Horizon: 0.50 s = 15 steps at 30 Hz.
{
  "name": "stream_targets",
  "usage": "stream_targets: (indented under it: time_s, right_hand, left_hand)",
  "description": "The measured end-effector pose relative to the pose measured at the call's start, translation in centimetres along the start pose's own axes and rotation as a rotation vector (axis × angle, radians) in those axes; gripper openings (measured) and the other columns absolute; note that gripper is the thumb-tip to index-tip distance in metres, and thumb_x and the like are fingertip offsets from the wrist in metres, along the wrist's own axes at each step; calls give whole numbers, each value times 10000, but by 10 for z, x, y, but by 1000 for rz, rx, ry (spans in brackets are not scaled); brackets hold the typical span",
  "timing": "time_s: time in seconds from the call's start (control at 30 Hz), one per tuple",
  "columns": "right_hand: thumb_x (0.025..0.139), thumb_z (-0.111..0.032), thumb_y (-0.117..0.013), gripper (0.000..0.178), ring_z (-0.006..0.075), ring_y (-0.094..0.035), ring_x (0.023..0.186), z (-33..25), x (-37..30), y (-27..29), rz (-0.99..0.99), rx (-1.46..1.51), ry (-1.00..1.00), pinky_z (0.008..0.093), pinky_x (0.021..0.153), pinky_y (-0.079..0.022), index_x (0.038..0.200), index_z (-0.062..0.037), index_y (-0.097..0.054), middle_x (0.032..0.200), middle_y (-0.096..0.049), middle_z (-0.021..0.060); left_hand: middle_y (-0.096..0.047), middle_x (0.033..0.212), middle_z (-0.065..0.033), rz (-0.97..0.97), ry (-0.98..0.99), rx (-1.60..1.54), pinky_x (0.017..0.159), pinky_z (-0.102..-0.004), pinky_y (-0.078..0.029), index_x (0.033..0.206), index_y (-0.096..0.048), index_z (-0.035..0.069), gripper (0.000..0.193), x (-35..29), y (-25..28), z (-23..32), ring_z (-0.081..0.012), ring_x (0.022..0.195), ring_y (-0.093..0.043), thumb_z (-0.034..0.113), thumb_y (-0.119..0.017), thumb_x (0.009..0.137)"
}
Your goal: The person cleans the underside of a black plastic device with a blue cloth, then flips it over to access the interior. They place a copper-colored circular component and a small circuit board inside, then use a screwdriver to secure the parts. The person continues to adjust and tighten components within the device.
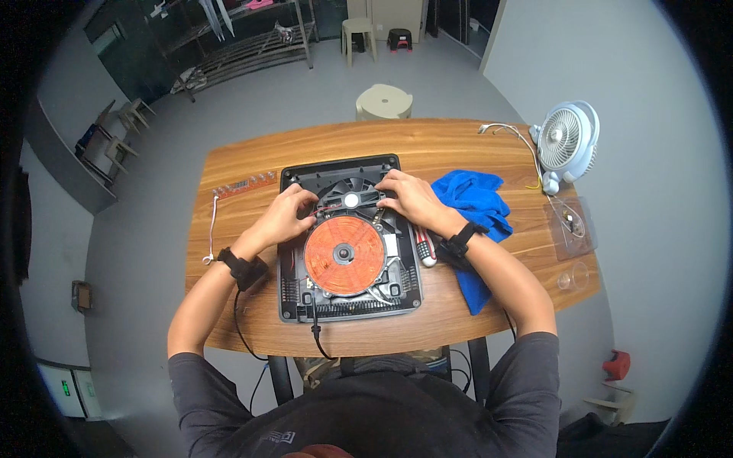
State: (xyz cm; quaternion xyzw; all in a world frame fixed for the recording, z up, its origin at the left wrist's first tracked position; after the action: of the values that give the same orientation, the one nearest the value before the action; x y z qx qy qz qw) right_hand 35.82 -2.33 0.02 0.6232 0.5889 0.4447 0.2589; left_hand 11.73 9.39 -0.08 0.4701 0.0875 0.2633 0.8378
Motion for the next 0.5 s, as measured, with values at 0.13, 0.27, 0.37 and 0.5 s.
stream_targets:
  time_s: [0.13, 0.27, 0.37, 0.5]
  right_hand:
    - [893, -253, -779, 362, 316, -662, 1050, 0, 1, 1, 6, 17, -11, 396, 886, -540, 1179, -37, -726, 1121, -657, 118]
    - [878, -265, -786, 366, 340, -657, 1051, 7, 1, -1, 0, 50, -32, 420, 889, -534, 1168, -49, -733, 1128, -648, 126]
    - [869, -269, -790, 370, 349, -656, 1047, 6, 3, -1, 0, 82, -19, 426, 884, -532, 1158, -44, -737, 1112, -652, 136]
    - [867, -261, -791, 374, 345, -656, 1038, 10, 2, -1, -3, 132, -16, 415, 875, -529, 1148, -20, -737, 1065, -662, 150]
  left_hand:
    - [-613, 1141, -179, -1, 20, 41, 958, -425, -545, 1211, -662, 15, 417, -1, 0, 1, -357, 1081, -654, 135, -774, 828]
    - [-616, 1128, -160, -1, 14, 132, 942, -420, -542, 1216, -674, 32, 427, 4, 0, 6, -340, 1074, -649, 153, -787, 822]
    - [-622, 1119, -155, -22, 33, 198, 932, -421, -543, 1206, -685, 37, 422, 6, 2, 9, -339, 1068, -651, 151, -791, 814]
    - [-621, 1127, -156, -36, 37, 248, 922, -431, -544, 1186, -693, 42, 411, 10, -1, 13, -353, 1069, -650, 149, -794, 802]
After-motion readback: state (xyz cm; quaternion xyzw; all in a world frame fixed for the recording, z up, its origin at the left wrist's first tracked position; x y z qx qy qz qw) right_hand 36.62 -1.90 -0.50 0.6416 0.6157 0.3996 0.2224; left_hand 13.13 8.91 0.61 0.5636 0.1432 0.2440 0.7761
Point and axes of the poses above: each hand's wrist, its own x-axis towards the middle knuckle, its own y-axis out of the back of the hand, z = x × y, the point moved 6 cm from there along x, towards the middle knuckle
